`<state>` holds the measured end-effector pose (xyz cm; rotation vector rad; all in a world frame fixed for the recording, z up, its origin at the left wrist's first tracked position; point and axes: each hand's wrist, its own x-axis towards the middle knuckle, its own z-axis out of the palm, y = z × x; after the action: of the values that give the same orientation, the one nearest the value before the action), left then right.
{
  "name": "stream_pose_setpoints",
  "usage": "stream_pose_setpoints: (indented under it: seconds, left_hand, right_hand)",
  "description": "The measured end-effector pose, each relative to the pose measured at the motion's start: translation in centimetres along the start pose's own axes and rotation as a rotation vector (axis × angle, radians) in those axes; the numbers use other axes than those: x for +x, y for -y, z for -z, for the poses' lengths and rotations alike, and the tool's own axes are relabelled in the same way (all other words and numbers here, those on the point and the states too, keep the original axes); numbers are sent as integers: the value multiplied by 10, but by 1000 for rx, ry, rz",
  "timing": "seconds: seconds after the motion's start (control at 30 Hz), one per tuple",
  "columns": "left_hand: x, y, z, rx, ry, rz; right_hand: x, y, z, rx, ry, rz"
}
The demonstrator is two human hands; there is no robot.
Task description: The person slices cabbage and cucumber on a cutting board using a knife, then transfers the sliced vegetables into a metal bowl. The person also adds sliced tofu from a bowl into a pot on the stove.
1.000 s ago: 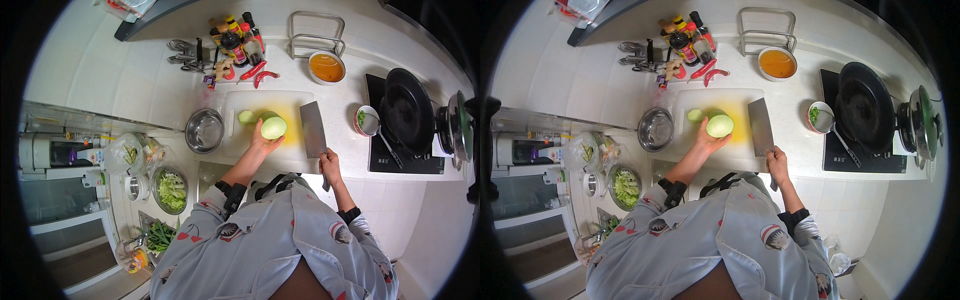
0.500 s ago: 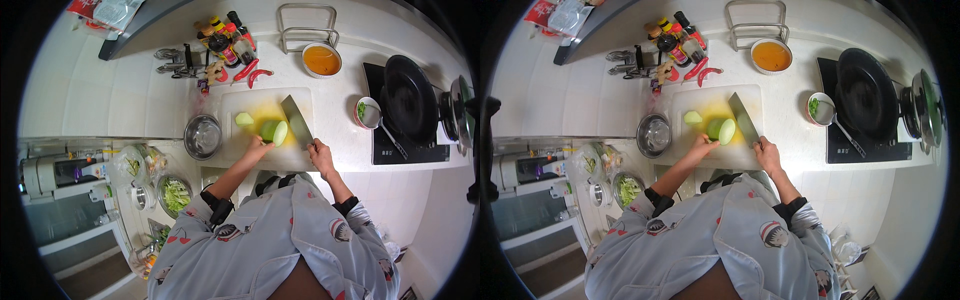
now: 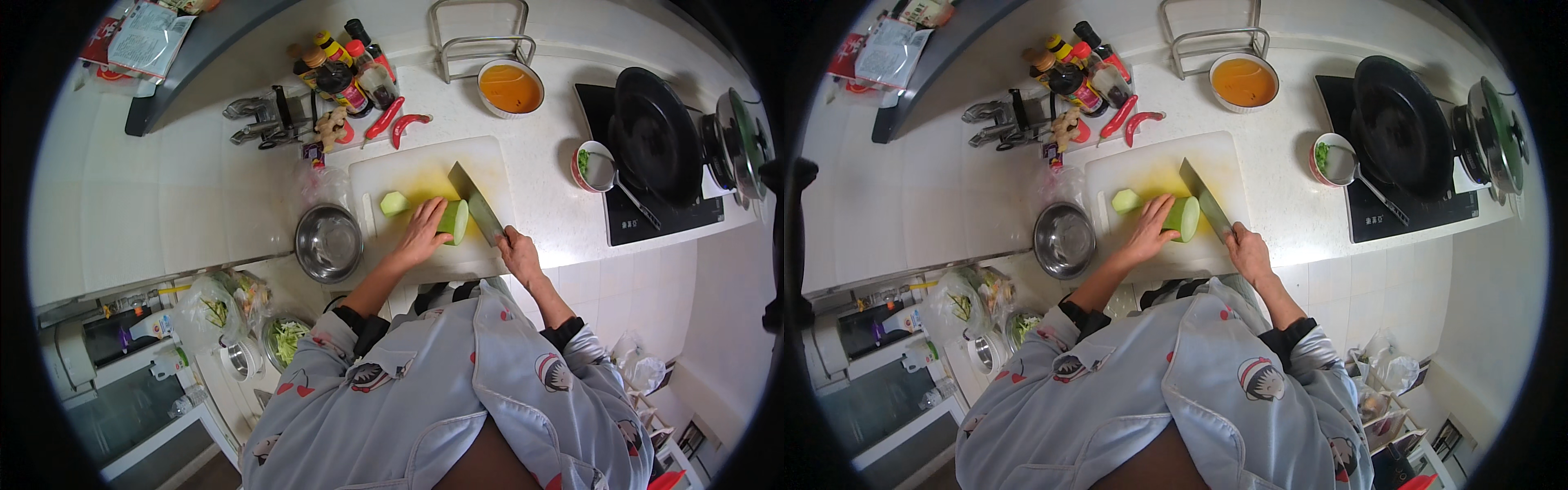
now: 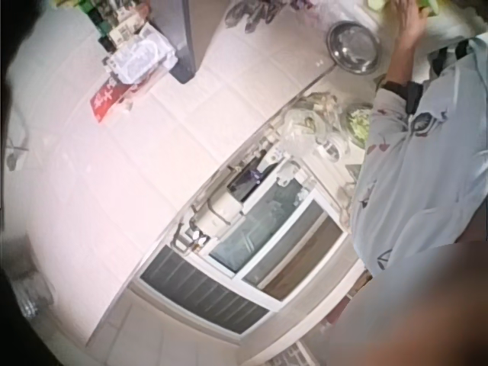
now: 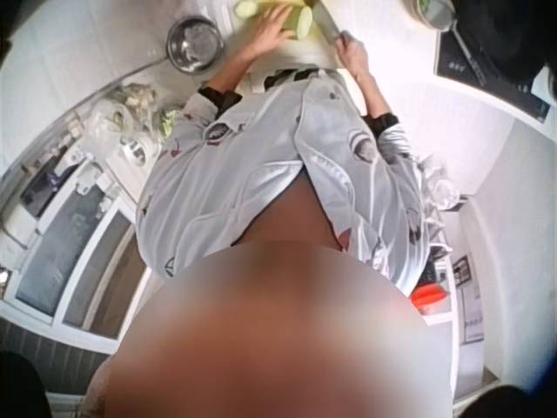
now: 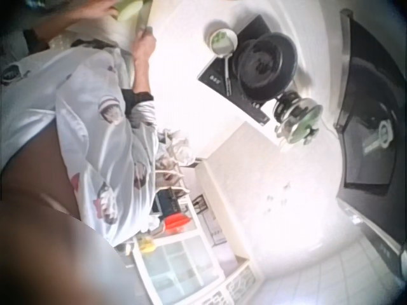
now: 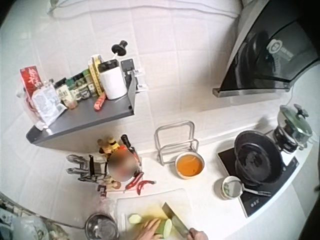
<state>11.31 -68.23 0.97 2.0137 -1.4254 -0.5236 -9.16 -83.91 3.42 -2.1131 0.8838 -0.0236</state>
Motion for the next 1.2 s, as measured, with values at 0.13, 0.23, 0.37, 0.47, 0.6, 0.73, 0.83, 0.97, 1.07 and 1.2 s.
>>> stream_pose_setpoints:
  seconds: [0.13,0.23,0.37,0.47,0.6,0.73,0.83,0.97,1.07,1.2]
  left_hand:
    - [0,-4,1,-28,-31,-67]
    - [1,-13,-16,57,-202,11]
    - [2,-3,-31,66,-280,-123]
    - [5,8,-40,92,-357,-290]
    - [9,8,-55,80,-434,-292]
    - [22,7,-64,74,-490,-246]
    - [27,12,-68,57,-519,-258]
    - [19,17,-73,87,-504,-243]
    - [18,16,-79,93,-513,-232]
    - [20,16,-79,133,-532,-232]
  right_hand:
    - [-5,4,-1,-32,-44,-12]
    - [-7,10,-2,-32,-67,-27]
    - [-5,23,1,-163,0,-59]
    - [-8,37,6,-242,-31,10]
    - [-16,56,15,-360,-103,105]
    - [-23,70,21,-452,-161,161]
    - [-32,74,26,-465,-172,147]
    - [-51,77,29,-474,-144,144]
    - [-59,75,28,-483,-137,120]
    - [-64,74,28,-486,-117,93]
